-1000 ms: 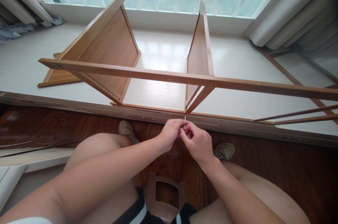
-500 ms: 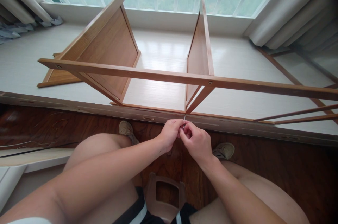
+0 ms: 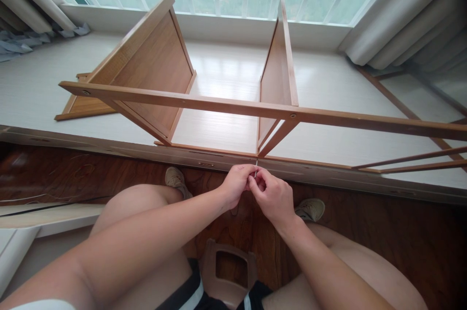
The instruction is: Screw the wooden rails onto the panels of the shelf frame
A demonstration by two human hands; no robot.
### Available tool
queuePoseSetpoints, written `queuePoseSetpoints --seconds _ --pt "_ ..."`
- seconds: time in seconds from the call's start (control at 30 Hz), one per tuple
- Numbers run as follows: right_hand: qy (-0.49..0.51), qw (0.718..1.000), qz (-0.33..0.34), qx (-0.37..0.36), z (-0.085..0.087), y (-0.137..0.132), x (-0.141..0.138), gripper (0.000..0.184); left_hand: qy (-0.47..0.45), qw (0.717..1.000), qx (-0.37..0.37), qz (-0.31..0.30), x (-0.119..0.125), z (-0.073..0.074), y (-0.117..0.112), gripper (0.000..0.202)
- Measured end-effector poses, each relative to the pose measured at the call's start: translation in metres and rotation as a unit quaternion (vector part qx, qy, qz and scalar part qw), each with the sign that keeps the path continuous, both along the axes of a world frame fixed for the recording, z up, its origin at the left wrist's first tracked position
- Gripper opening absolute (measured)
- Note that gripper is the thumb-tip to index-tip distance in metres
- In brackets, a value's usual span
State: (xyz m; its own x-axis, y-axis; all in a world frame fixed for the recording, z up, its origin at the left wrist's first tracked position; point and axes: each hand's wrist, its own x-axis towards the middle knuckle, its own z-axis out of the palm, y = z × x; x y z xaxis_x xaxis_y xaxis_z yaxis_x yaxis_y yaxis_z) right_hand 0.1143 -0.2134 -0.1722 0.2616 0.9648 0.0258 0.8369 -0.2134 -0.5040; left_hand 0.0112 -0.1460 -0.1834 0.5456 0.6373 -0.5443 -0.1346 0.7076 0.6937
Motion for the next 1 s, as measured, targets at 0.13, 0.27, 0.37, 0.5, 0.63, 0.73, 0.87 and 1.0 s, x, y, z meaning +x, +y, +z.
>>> queuePoseSetpoints --seconds 0.13,0.27,0.37,0.5,0.63,0.73,0.87,1.0 --pt "0.009 1.000 0.004 -0.012 -0.001 0.000 0.001 0.022 -0.002 1.000 -0.009 0.003 0.000 -0.002 0.000 0.021" --pt "0.052 0.998 0.015 -0.021 -0.003 -0.001 0.004 0.022 0.006 1.000 -0.016 0.006 -0.001 -0.006 0.001 0.018" --pt "0.136 0.990 0.021 -0.021 -0.007 -0.003 0.003 0.026 0.012 1.000 -0.014 0.009 -0.002 -0.007 0.003 0.020" --pt "0.402 0.915 -0.019 -0.036 -0.015 -0.004 -0.005 0.033 -0.033 0.999 -0.015 -0.026 -0.004 -0.006 0.002 0.031" --pt "0.648 0.752 -0.087 -0.082 -0.020 -0.003 -0.013 0.028 -0.041 0.997 -0.038 -0.054 -0.005 -0.003 0.001 0.039" --pt "0.690 0.711 -0.104 -0.084 -0.020 -0.003 -0.012 0.025 -0.026 0.998 -0.032 -0.044 -0.004 -0.003 0.001 0.038" --pt "0.677 0.724 -0.107 -0.079 -0.021 -0.003 -0.010 0.024 -0.029 0.999 -0.022 -0.018 -0.002 -0.006 -0.002 0.030" --pt "0.624 0.771 -0.092 -0.091 -0.021 -0.004 -0.009 0.027 -0.006 1.000 -0.008 0.007 -0.001 -0.007 -0.003 0.030"
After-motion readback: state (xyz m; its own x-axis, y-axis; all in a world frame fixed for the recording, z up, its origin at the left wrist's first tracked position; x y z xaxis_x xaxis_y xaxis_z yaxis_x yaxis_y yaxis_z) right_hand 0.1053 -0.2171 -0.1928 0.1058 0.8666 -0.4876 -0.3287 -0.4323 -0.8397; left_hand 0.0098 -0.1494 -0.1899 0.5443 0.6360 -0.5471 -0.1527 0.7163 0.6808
